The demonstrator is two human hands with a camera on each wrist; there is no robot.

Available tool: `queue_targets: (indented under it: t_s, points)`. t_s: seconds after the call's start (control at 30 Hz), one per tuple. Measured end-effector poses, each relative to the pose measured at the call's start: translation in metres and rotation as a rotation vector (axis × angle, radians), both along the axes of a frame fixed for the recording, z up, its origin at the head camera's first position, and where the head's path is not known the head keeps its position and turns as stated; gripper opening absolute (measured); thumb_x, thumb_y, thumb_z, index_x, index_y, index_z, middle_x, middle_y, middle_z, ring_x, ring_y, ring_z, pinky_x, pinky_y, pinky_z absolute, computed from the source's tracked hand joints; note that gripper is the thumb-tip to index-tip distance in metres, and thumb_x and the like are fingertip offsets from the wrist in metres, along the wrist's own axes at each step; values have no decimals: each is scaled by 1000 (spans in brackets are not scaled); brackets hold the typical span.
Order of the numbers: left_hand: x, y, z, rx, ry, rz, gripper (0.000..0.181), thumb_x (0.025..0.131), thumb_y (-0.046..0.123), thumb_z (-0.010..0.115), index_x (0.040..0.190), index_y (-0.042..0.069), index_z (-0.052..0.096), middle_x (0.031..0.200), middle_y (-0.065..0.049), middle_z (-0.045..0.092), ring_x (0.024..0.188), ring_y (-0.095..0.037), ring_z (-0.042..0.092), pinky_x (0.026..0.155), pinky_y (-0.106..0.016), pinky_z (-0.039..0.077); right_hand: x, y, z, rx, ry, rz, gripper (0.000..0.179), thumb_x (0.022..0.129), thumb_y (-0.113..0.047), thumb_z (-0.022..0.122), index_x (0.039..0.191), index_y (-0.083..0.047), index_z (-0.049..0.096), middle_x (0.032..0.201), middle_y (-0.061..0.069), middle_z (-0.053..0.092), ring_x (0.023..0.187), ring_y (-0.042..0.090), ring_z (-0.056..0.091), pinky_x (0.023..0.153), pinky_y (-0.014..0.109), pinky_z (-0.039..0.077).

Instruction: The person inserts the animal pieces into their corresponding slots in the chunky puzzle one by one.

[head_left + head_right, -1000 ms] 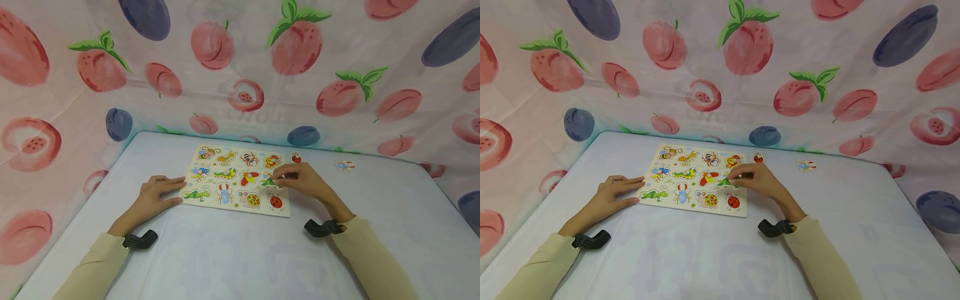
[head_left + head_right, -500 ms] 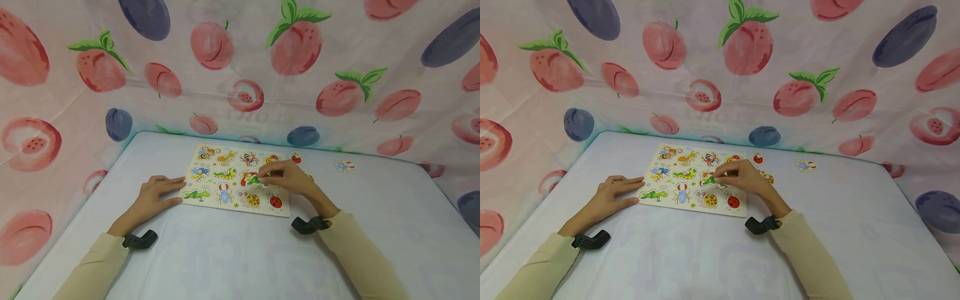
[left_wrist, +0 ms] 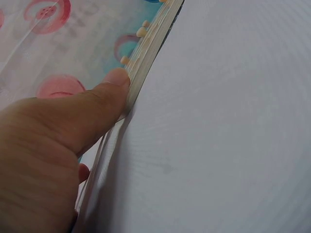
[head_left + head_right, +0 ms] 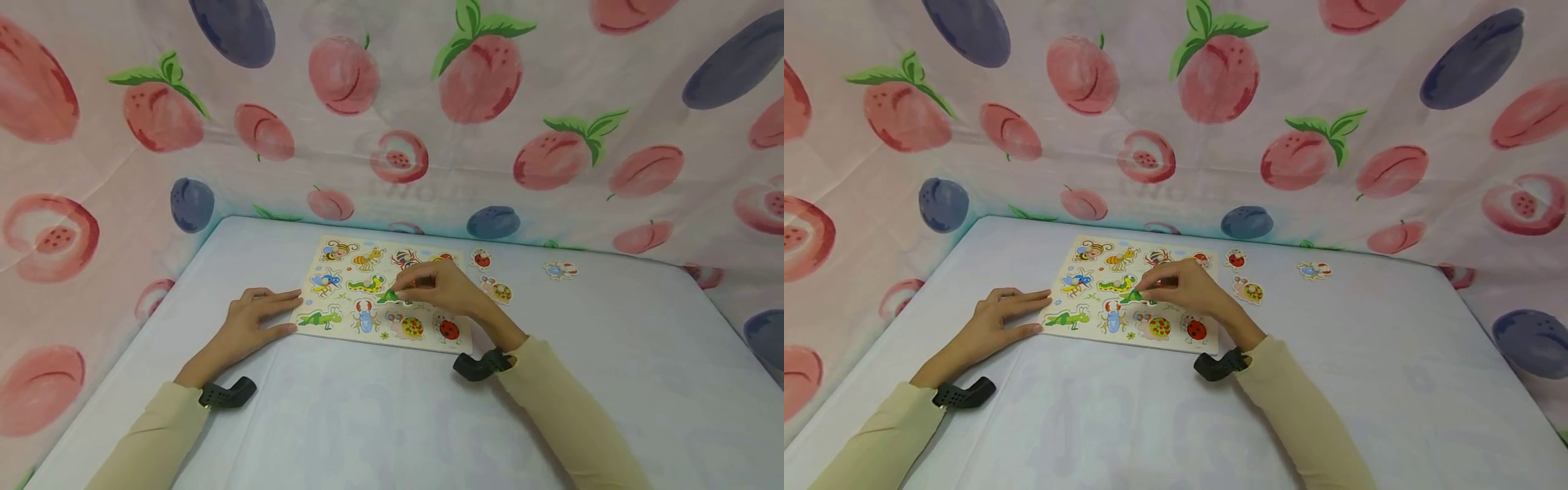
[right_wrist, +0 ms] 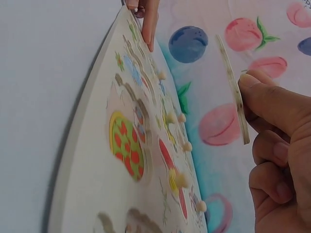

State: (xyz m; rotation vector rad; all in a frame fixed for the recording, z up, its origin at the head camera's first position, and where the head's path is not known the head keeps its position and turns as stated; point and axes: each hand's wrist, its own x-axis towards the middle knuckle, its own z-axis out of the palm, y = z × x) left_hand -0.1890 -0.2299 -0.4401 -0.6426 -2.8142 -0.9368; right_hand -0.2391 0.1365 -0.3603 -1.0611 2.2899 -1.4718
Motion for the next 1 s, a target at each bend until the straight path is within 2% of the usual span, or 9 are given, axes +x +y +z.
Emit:
queue_targets:
  t_s: [0.27, 0.37, 0.47, 0.53, 0.67, 0.8, 0.9, 1.0]
  points:
    - [1, 0, 1, 2, -3, 3, 53, 83, 28, 76, 132, 17, 60, 142, 0, 50, 122, -30, 34, 86, -51, 21, -12, -20, -21, -15, 37, 12, 13, 85, -8, 72, 97, -12, 77, 102, -2, 69, 72, 14, 56, 61, 25, 44]
    - [1, 1, 1, 0, -5, 5, 53, 83, 29, 76, 132, 17, 60, 142, 1, 49, 122, -30, 34, 86, -51, 21, -14, -28, -24, -38, 66, 55, 12, 85, -9, 73, 96, -12, 77, 101, -2, 70, 59, 14, 45, 58, 26, 39]
    - [1, 1, 1, -3, -6, 5, 53, 83, 30, 75, 132, 17, 60, 142, 1, 49, 121, -30, 35, 86, -51, 22, -14, -37, -25, -42, 78, 83, 12, 85, -10, 73, 96, -13, 77, 100, -3, 70, 56, 14, 35, 58, 27, 35]
    - [1, 1, 2, -2, -9, 5, 53, 83, 31, 75, 132, 17, 60, 142, 1, 49, 121, -30, 34, 86, -51, 21, -13, -42, -25, -31, 64, 87, 12, 86, -11, 72, 97, -14, 76, 100, -4, 70, 55, 14, 33, 57, 26, 34]
    - [0, 1, 2, -2, -6, 1, 53, 83, 30, 75, 132, 16, 60, 142, 0, 49, 121, -30, 35, 85, -50, 22, -12, -52, -28, -14, 42, 83, 12, 86, -11, 72, 97, -14, 76, 101, -4, 70, 59, 13, 41, 57, 26, 36]
    - [0, 0, 3, -9, 2, -6, 53, 83, 29, 75, 132, 15, 60, 142, -1, 50, 120, -30, 36, 84, -49, 22, -13, -63, -30, -39, 44, 105, 13, 85, -10, 73, 97, -11, 76, 102, -2, 70, 74, 11, 60, 68, 26, 48]
    - [0, 0, 3, -14, 5, -8, 53, 84, 29, 75, 132, 15, 59, 141, -2, 50, 119, -30, 37, 84, -49, 23, -14, -70, -32, -53, 63, 129, 12, 86, -11, 72, 97, -12, 76, 100, -3, 71, 81, 11, 63, 71, 26, 49]
    - [0, 0, 3, -15, 7, -9, 52, 84, 29, 74, 132, 15, 60, 141, -2, 50, 119, -30, 37, 84, -49, 23, -16, -77, -35, -41, 88, 135, 12, 86, -12, 72, 97, -12, 76, 99, -5, 71, 74, 10, 57, 66, 25, 45]
